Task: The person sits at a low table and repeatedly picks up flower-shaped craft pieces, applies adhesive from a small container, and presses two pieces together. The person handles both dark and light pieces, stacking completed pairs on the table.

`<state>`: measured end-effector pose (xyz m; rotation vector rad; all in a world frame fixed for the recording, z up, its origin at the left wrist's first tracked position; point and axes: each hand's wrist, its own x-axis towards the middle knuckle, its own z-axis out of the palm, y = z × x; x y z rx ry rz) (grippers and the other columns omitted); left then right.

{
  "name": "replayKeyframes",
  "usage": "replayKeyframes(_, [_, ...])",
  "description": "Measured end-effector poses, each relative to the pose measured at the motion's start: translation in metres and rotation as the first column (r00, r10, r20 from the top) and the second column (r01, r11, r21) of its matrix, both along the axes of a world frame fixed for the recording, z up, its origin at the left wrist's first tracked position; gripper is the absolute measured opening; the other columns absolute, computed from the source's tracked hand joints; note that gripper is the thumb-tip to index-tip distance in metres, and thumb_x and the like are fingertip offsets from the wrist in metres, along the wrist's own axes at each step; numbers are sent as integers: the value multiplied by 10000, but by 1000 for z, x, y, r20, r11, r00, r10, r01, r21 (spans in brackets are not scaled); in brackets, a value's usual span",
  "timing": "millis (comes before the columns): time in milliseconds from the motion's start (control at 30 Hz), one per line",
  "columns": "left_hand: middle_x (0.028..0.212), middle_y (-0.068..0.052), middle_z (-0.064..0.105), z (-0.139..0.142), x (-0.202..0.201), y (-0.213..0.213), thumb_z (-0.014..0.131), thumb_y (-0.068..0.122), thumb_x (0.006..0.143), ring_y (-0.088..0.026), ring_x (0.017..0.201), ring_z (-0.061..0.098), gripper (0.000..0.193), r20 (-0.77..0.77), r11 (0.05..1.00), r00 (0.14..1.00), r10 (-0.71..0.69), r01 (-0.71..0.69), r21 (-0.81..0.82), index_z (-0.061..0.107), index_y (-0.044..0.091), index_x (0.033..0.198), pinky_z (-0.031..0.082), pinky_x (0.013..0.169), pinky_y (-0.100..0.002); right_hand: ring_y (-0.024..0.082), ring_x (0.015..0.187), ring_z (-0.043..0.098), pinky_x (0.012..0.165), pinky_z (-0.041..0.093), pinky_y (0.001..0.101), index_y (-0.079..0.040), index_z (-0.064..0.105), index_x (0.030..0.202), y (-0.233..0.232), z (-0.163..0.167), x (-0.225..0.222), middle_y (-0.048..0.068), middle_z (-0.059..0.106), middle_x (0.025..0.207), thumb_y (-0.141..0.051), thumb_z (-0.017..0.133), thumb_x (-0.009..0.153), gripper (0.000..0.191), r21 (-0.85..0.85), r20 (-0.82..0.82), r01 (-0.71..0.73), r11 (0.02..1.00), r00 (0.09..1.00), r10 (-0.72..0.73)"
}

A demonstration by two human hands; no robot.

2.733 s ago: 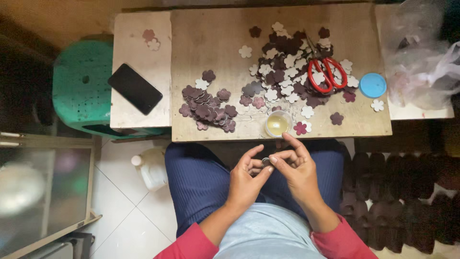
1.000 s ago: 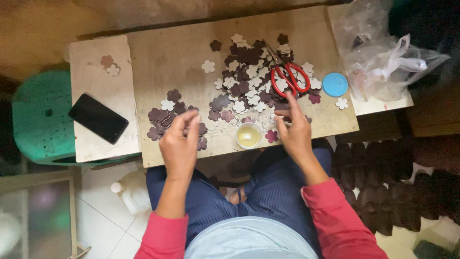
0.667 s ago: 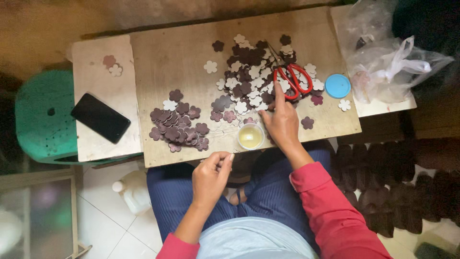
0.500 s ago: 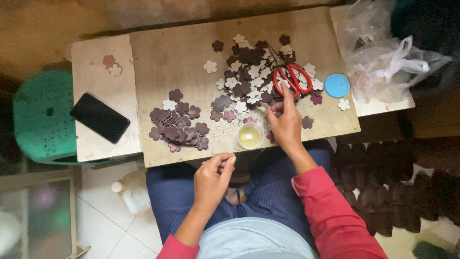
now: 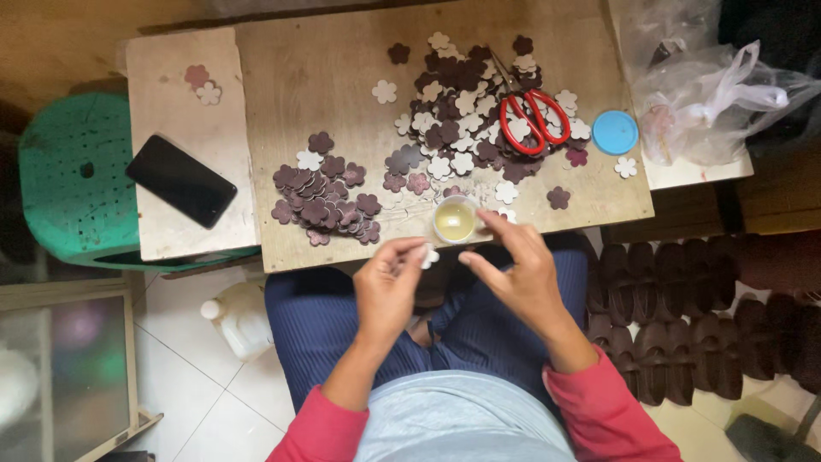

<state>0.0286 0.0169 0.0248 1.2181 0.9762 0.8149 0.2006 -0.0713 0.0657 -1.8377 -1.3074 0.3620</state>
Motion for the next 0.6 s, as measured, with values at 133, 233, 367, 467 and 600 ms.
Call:
replayKeyframes(133, [937, -32, 723, -22, -22, 5, 714, 81, 979, -36, 812, 620, 166, 23, 997, 997, 73, -72, -39, 748, -12, 1112, 515, 725, -193, 371, 1256, 533, 1086, 417, 501, -87, 735, 1120, 13, -15, 0, 143, 641, 1327, -334, 876, 789, 437, 64, 483, -43, 997, 876, 7])
replayKeyframes(233, [971, -41, 753, -35, -29, 4, 691, 91, 971, -58, 845, 680, 205, 154, 986, 984, 93, -69, -152, 721, -7, 1149, 550, 768, -203, 420, 1370, 451, 1151, 357, 552, -95, 755, 1087, 21, -28, -3, 177, 580, 1432, -414, 854, 803, 437, 50, 549, -52, 997, 836, 16])
replayKeyframes(367, [1045, -66, 755, -47, -37, -2, 660, 108, 985, -92, 908, 697, 256, 159, 956, 984, 83, -34, -290, 697, -11, 1209, 571, 796, -234, 440, 1419, 403, 1167, 334, 552, -103, 765, 1099, 26, -38, -2, 198, 533, 1482, -442, 827, 828, 438, 15, 559, -48, 999, 829, 31])
replayKeyframes(467, [1062, -84, 760, -53, -42, -4, 625, 120, 989, -119, 925, 722, 278, 172, 926, 983, 61, 9, -376, 659, 2, 1239, 596, 807, -263, 447, 1417, 400, 1165, 333, 549, -102, 765, 1100, 28, -40, -3, 207, 524, 1492, -452, 819, 832, 444, 2, 542, -51, 999, 839, 42])
replayKeyframes(600, [1090, -103, 756, -57, -39, -5, 624, 106, 1003, -135, 950, 710, 298, 183, 940, 982, 43, 22, -341, 652, -9, 1277, 579, 831, -287, 443, 1432, 398, 1178, 336, 535, -84, 754, 1057, 30, -35, -4, 208, 516, 1495, -431, 830, 834, 419, 7, 528, -59, 998, 848, 46])
